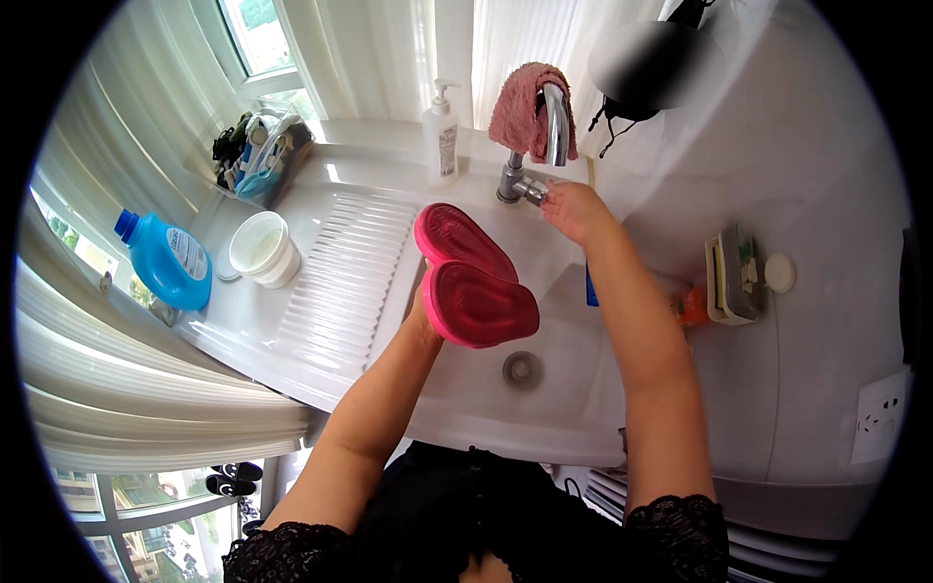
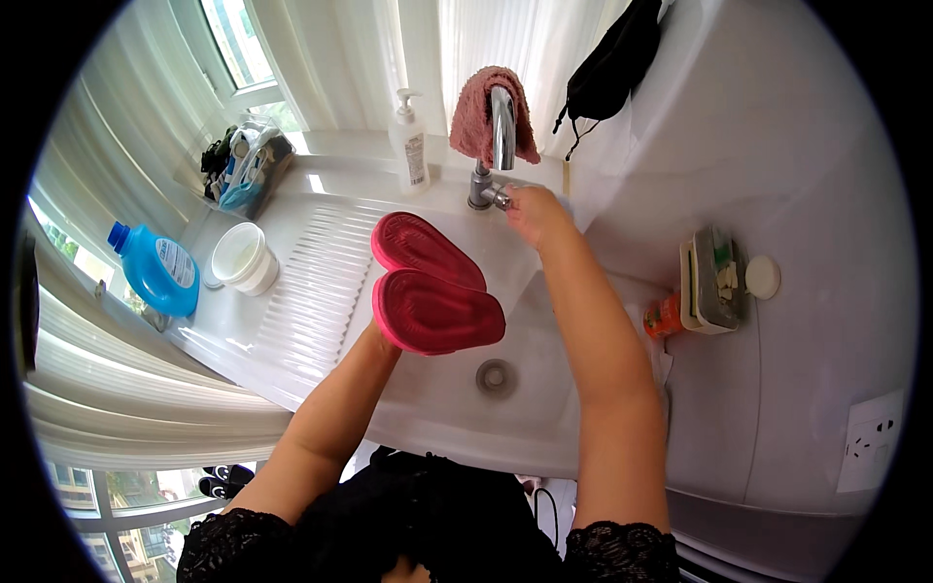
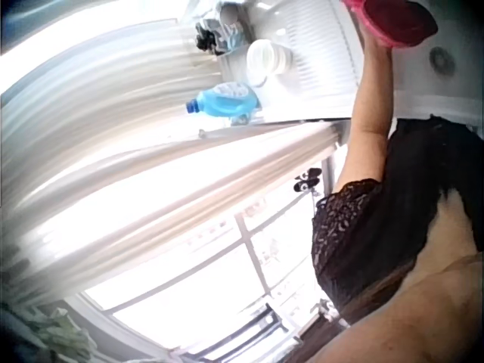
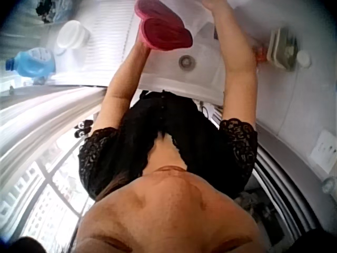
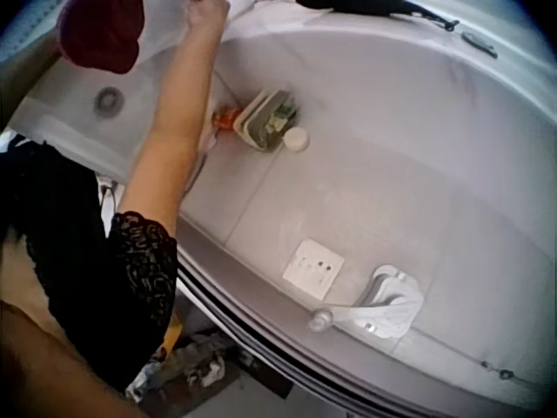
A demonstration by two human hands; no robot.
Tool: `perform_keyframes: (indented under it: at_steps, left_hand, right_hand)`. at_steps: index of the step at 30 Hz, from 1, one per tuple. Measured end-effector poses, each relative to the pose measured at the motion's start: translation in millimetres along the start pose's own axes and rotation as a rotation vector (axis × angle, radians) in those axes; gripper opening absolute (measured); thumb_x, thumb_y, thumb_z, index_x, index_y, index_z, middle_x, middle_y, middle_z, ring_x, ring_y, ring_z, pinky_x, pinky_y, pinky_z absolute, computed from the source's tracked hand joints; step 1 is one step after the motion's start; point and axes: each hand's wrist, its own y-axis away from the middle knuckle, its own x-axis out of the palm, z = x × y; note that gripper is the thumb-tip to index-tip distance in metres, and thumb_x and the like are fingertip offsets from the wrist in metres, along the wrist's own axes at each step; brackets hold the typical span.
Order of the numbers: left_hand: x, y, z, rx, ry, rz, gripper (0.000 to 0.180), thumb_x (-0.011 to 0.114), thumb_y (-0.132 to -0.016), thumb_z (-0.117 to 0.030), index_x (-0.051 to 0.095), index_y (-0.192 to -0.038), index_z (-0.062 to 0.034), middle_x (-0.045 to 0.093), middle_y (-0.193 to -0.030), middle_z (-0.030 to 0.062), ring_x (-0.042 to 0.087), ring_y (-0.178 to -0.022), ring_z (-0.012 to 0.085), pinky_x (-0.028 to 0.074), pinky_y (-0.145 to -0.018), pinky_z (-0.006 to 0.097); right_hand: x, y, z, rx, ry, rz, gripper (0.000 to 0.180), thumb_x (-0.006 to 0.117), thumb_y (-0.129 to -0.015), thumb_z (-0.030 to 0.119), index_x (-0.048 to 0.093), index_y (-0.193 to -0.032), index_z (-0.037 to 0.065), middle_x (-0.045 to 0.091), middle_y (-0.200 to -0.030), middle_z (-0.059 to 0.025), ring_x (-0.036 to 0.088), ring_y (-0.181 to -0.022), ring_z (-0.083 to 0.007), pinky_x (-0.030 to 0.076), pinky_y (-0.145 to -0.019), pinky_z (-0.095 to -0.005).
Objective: The person scrubs a pair of pink slippers with a brush under running water, rinses them, and places them on a balcony ledge. Then the person washes their hands, dries them with a cloth, and wipes an orange chair and a grey chair with the cloth.
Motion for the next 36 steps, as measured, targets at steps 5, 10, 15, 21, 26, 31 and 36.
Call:
perform_keyframes:
  at_steps: [5,10,15,21,26,31,36]
  left_hand:
    - [-3,10,-14,0.138,-0.301,-0.001,0.027,0.053,-0.097,-0.031,0.056,-0.115,-0.0114,0.063,-0.107,0.0072,0.061,-0.095,0.0228,0.054,-0.085,0.041]
    - [21,17,-42,0.096,-0.247,0.182,0.032,0.053,-0.097,-0.023,0.053,-0.125,-0.0075,0.062,-0.116,0.0098,0.061,-0.100,0.0238,0.054,-0.087,0.040]
    - [49,51,-41,0.284,-0.603,0.153,0.039,0.047,-0.100,-0.032,0.051,-0.127,-0.0052,0.061,-0.117,0.0110,0.062,-0.101,0.0247,0.054,-0.086,0.039]
    - [-2,35,-24,0.189,-0.488,-0.480,0.060,0.032,-0.101,-0.052,0.047,-0.131,-0.0029,0.060,-0.118,0.0130,0.062,-0.101,0.0273,0.055,-0.086,0.041]
    - [6,37,-33,0.044,-0.231,0.082,0.048,0.042,-0.100,-0.042,0.047,-0.131,-0.0053,0.060,-0.116,0.0149,0.063,-0.098,0.0296,0.056,-0.085,0.046]
    - [11,42,-32,0.219,-0.470,-0.361,0.056,0.035,-0.101,-0.048,0.047,-0.128,-0.0008,0.060,-0.113,0.0169,0.063,-0.097,0.0319,0.057,-0.083,0.049]
    - [28,59,-24,0.298,-0.378,-0.160,0.055,0.033,-0.101,-0.048,0.048,-0.128,-0.0023,0.059,-0.117,0.0156,0.063,-0.098,0.0273,0.057,-0.081,0.042]
  right_hand:
    - [30,70,-45,0.061,0.258,0.042,0.069,0.063,-0.087,0.045,0.039,-0.142,0.012,0.049,-0.130,-0.0051,0.039,-0.126,-0.0231,0.029,-0.106,-0.0436]
    - [25,114,-70,0.035,0.403,-0.001,0.068,0.060,-0.088,0.050,0.042,-0.141,0.012,0.048,-0.137,-0.0060,0.041,-0.127,-0.0215,0.030,-0.105,-0.0430]
    - [6,147,-94,0.087,0.203,-0.009,0.064,0.057,-0.091,0.050,0.043,-0.139,0.011,0.049,-0.136,-0.0085,0.044,-0.125,-0.0242,0.034,-0.102,-0.0451]
    - [18,170,-131,0.185,0.103,-0.149,0.063,0.056,-0.092,0.047,0.042,-0.138,0.005,0.049,-0.134,-0.0135,0.047,-0.123,-0.0262,0.035,-0.103,-0.0453]
    - [25,192,-133,0.071,0.041,-0.241,0.059,0.055,-0.094,0.043,0.042,-0.140,0.008,0.046,-0.137,-0.0170,0.046,-0.124,-0.0281,0.036,-0.102,-0.0453]
    - [51,214,-147,0.044,0.074,-0.233,0.064,0.055,-0.094,0.046,0.039,-0.142,0.007,0.043,-0.140,-0.0191,0.045,-0.126,-0.0293,0.035,-0.102,-0.0460]
    - [51,232,-156,0.002,-0.033,-0.316,0.069,0.056,-0.092,0.049,0.037,-0.143,0.006,0.042,-0.140,-0.0201,0.044,-0.127,-0.0307,0.035,-0.102,-0.0465]
